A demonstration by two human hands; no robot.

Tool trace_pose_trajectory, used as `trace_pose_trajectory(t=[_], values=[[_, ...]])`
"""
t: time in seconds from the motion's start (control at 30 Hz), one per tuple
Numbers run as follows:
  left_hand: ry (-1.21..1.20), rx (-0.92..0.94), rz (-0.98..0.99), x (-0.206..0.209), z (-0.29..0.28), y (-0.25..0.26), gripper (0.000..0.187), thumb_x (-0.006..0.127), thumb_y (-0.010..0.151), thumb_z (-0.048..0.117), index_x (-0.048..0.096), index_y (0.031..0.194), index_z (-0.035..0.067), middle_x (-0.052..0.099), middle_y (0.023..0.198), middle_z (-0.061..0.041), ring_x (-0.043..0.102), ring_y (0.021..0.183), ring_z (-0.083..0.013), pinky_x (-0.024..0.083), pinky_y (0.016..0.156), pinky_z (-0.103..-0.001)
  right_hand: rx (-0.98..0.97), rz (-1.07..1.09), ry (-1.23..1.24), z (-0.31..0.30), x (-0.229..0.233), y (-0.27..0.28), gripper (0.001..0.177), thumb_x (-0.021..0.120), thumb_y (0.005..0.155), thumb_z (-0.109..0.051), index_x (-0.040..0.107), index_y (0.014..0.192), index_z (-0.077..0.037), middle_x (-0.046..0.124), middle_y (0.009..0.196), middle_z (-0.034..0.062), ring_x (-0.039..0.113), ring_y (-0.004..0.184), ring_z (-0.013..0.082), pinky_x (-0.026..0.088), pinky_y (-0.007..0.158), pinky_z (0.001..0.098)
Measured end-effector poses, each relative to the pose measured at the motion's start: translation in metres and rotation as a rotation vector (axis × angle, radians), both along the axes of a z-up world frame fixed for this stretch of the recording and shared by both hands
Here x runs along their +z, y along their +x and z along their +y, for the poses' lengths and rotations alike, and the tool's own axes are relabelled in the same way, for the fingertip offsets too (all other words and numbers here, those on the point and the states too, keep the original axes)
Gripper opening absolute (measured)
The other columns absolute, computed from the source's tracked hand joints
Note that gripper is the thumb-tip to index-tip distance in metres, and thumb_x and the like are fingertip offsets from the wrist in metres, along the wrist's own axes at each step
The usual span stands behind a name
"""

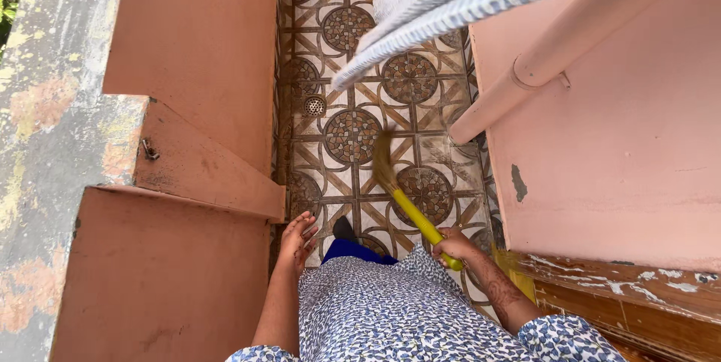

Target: The person sweeps the tiled floor of a balcony using a broom, pushing debris along the edges and corners of the wall.

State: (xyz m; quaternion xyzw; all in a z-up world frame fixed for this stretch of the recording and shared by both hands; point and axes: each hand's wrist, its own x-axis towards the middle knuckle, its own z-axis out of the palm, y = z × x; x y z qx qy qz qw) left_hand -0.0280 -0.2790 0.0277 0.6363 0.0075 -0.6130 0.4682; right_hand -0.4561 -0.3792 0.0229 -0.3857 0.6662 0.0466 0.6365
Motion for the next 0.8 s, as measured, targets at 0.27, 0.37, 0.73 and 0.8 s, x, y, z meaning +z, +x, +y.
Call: trace_pose_trajectory(t=[0.27,0.37,0.73,0.8], values=[[0.009,0.085,0.011,0.0,-0.004,0.041,0.042,0.057,0.099,0.029,0.058,0.14,0.019,0.065,0.137,0.001,0.062,0.119,-0.0178,0.044,0.096,-0.039,-0.136,-0.132,-0.031,-0.028,0.029,0.007,0.088,0.073,0.076,0.01,0.041,0.155,-0.013,0.069,0.085,0.0119,0.06,0.054,0.0177,0.051,0.046,0.0321],[0.013,0.097,-0.022,0.001,-0.01,0.061,0.042,0.057,0.1,0.03,0.059,0.141,0.02,0.066,0.137,0.002,0.062,0.118,-0.0156,0.044,0.096,-0.036,-0.287,-0.063,-0.039,-0.024,0.042,0.013,0.073,0.072,0.079,0.007,0.05,0.147,-0.004,0.066,0.083,0.0126,0.06,0.054,0.0193,0.05,0.045,0.0328],[-0.016,0.154,0.012,-0.021,-0.052,0.115,0.041,0.06,0.099,0.031,0.059,0.139,0.021,0.066,0.133,0.003,0.063,0.111,-0.0123,0.048,0.09,-0.031,0.148,0.217,-0.067,-0.094,0.023,0.121,0.026,0.079,0.072,-0.004,0.076,0.091,0.013,0.074,0.073,0.0159,0.068,0.054,0.0236,0.049,0.047,0.0345],[-0.023,0.155,0.019,-0.022,-0.065,0.117,0.04,0.059,0.099,0.032,0.059,0.138,0.021,0.066,0.134,0.003,0.063,0.111,-0.012,0.048,0.089,-0.031,-0.004,0.149,0.137,-0.106,0.016,0.15,0.026,0.073,0.077,-0.001,0.068,0.1,0.008,0.07,0.079,0.0178,0.067,0.057,0.026,0.054,0.051,0.0381]])
